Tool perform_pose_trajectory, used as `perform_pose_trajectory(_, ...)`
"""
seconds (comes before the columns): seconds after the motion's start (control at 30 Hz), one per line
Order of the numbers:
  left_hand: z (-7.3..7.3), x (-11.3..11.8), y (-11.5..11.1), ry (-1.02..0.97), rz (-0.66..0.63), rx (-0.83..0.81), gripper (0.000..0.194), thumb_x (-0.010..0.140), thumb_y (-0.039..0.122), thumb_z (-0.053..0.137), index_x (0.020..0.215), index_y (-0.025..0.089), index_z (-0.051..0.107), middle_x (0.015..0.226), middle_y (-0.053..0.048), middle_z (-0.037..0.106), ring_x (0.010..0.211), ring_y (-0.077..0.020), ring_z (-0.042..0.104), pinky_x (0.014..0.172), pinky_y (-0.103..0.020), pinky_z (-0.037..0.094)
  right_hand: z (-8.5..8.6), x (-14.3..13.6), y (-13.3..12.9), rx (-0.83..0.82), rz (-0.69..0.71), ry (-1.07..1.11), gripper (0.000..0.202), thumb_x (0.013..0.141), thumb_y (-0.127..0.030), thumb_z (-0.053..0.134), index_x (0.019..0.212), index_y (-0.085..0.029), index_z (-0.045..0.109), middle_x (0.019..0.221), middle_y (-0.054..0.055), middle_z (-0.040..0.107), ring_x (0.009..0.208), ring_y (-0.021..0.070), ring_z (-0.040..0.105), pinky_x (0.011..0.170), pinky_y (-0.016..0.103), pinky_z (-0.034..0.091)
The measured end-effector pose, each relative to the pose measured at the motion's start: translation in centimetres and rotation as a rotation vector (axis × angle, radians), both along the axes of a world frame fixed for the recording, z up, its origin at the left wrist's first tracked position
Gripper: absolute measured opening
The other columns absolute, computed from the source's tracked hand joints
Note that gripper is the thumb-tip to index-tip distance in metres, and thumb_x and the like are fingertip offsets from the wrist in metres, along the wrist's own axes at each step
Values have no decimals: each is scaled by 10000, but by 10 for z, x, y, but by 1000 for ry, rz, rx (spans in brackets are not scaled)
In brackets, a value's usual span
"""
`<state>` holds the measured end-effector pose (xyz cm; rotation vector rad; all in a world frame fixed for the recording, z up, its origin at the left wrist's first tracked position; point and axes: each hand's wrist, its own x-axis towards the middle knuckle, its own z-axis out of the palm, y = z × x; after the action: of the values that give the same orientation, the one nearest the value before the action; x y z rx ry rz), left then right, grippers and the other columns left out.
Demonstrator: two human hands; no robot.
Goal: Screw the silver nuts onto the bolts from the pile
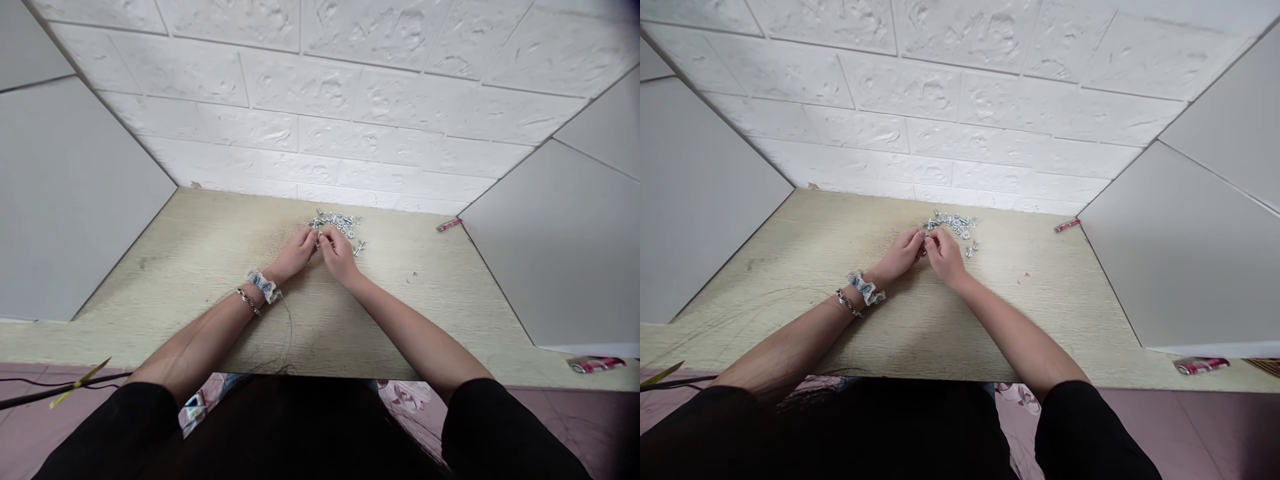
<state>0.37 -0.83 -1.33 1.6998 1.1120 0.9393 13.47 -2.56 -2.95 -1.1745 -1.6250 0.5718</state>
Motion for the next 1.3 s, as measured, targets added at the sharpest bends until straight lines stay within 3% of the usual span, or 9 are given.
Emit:
perform_pose_trajectory(0.1,0,0,-2,9,-13,6,320,934,414,341,714,196,425,579,21,454,512,-105,398,516,-243,326,0,1,1,-35,21,-17,316,904,-403,396,645,-222,405,603,-27,474,608,128,454,594,271,369)
perform_pose_trajectory(0.3,5,1,-5,36,-46,38,282,929,378,364,747,187,462,599,14,465,537,-109,411,535,-241,344,-4,0,5,-121,20,96,436,902,-534,346,626,-216,459,585,-19,517,573,127,477,576,274,377)
perform_pose_trajectory(1.03,3,-1,2,143,21,77,320,925,367,333,678,191,433,619,7,482,602,-129,447,581,-262,340,9,-1,0,-161,25,38,307,878,-457,413,694,-220,476,601,-26,520,595,131,491,609,268,392)
perform_pose_trajectory(1.3,3,-1,1,155,28,78,320,916,356,334,669,187,445,618,5,486,604,-130,453,584,-265,346,-4,-1,7,-202,147,246,296,857,-507,458,771,-223,456,652,-34,496,619,119,490,623,270,415)
